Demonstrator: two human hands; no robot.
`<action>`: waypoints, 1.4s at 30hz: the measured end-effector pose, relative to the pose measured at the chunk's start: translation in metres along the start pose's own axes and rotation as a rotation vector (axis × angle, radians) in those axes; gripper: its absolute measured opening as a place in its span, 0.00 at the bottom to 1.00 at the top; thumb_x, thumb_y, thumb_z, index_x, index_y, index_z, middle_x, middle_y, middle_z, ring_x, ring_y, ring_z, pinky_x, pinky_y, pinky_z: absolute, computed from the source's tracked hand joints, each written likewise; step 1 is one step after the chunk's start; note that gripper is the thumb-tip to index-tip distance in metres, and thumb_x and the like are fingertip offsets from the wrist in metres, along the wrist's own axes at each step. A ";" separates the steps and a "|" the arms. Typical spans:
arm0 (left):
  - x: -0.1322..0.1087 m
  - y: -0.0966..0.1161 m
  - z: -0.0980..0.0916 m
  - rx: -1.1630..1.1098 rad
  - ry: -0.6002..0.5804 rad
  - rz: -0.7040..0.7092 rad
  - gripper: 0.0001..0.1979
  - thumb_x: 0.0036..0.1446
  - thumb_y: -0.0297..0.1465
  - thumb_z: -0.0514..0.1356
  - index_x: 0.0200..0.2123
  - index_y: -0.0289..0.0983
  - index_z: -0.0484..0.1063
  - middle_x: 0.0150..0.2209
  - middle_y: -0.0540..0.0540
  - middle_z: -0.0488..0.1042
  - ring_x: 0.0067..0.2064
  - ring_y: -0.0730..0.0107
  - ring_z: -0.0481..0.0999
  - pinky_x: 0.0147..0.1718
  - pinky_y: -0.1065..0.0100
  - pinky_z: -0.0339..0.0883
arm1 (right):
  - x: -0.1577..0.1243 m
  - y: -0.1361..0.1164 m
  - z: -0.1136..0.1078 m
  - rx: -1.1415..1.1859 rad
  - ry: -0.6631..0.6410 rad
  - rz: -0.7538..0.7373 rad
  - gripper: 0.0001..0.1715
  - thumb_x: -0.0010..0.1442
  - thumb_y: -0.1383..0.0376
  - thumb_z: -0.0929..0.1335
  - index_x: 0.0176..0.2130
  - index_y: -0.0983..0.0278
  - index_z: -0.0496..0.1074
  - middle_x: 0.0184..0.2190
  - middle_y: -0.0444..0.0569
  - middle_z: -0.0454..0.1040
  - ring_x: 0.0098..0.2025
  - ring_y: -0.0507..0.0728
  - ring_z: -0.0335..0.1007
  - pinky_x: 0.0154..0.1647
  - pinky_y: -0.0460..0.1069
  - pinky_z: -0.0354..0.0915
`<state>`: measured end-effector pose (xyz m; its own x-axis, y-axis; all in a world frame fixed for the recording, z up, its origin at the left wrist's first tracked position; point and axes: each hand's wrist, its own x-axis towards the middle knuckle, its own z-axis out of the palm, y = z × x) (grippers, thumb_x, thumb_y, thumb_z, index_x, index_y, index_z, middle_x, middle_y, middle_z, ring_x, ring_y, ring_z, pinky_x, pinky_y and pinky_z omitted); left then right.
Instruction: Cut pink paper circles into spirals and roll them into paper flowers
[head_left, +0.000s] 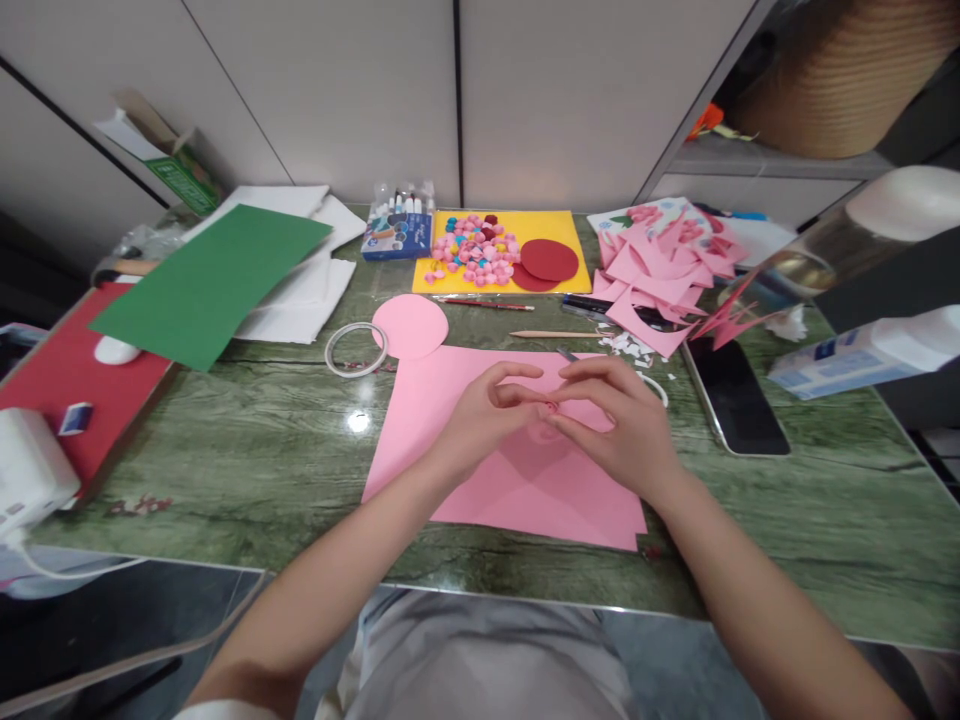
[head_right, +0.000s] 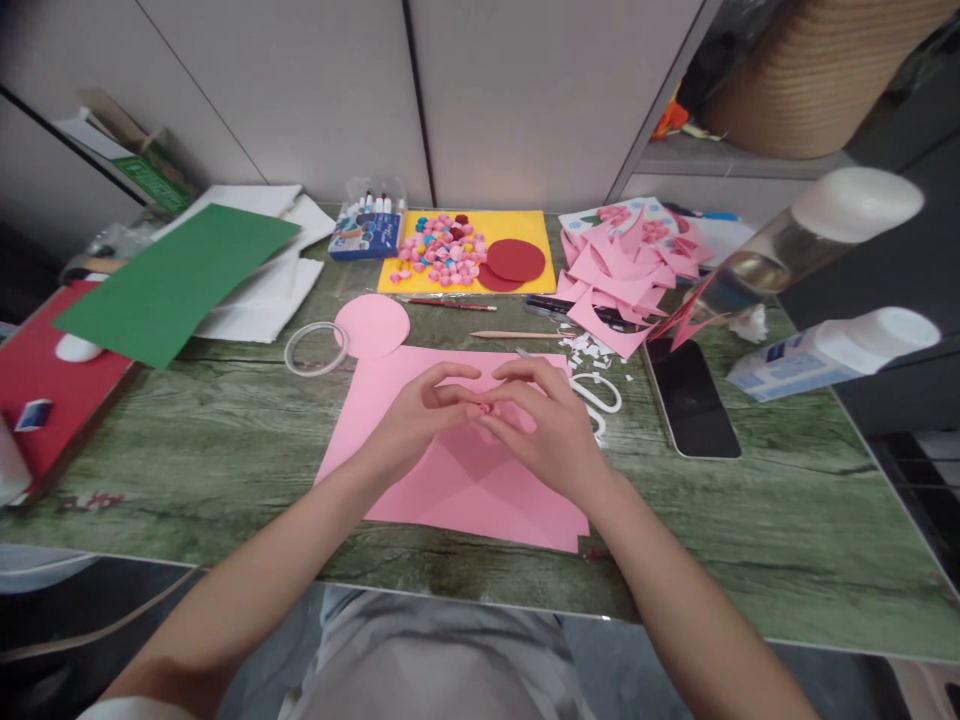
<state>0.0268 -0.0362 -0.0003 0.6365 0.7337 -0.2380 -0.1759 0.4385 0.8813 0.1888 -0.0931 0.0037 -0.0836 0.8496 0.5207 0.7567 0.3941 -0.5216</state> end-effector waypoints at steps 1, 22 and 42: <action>0.000 0.000 -0.001 -0.003 -0.006 0.006 0.19 0.45 0.26 0.64 0.42 0.37 0.66 0.30 0.48 0.76 0.32 0.71 0.76 0.37 0.66 0.67 | 0.000 0.001 0.000 0.003 0.008 -0.007 0.07 0.53 0.66 0.69 0.36 0.59 0.72 0.39 0.49 0.69 0.43 0.57 0.67 0.43 0.54 0.66; 0.001 0.002 -0.006 -0.014 -0.078 -0.038 0.17 0.46 0.28 0.64 0.42 0.37 0.67 0.32 0.46 0.77 0.34 0.70 0.75 0.38 0.65 0.65 | 0.000 0.001 -0.001 0.086 -0.020 -0.057 0.15 0.53 0.71 0.68 0.41 0.57 0.73 0.41 0.49 0.68 0.41 0.55 0.66 0.41 0.54 0.67; 0.000 -0.001 -0.004 -0.046 -0.062 -0.026 0.18 0.44 0.27 0.65 0.41 0.37 0.67 0.31 0.48 0.76 0.32 0.72 0.75 0.38 0.66 0.64 | -0.001 0.004 0.001 -0.071 0.028 -0.179 0.13 0.52 0.69 0.69 0.41 0.59 0.71 0.39 0.51 0.69 0.40 0.57 0.67 0.44 0.57 0.65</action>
<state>0.0243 -0.0344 -0.0024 0.6865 0.6887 -0.2334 -0.1923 0.4815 0.8551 0.1913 -0.0926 0.0006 -0.2031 0.7577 0.6202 0.7753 0.5113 -0.3708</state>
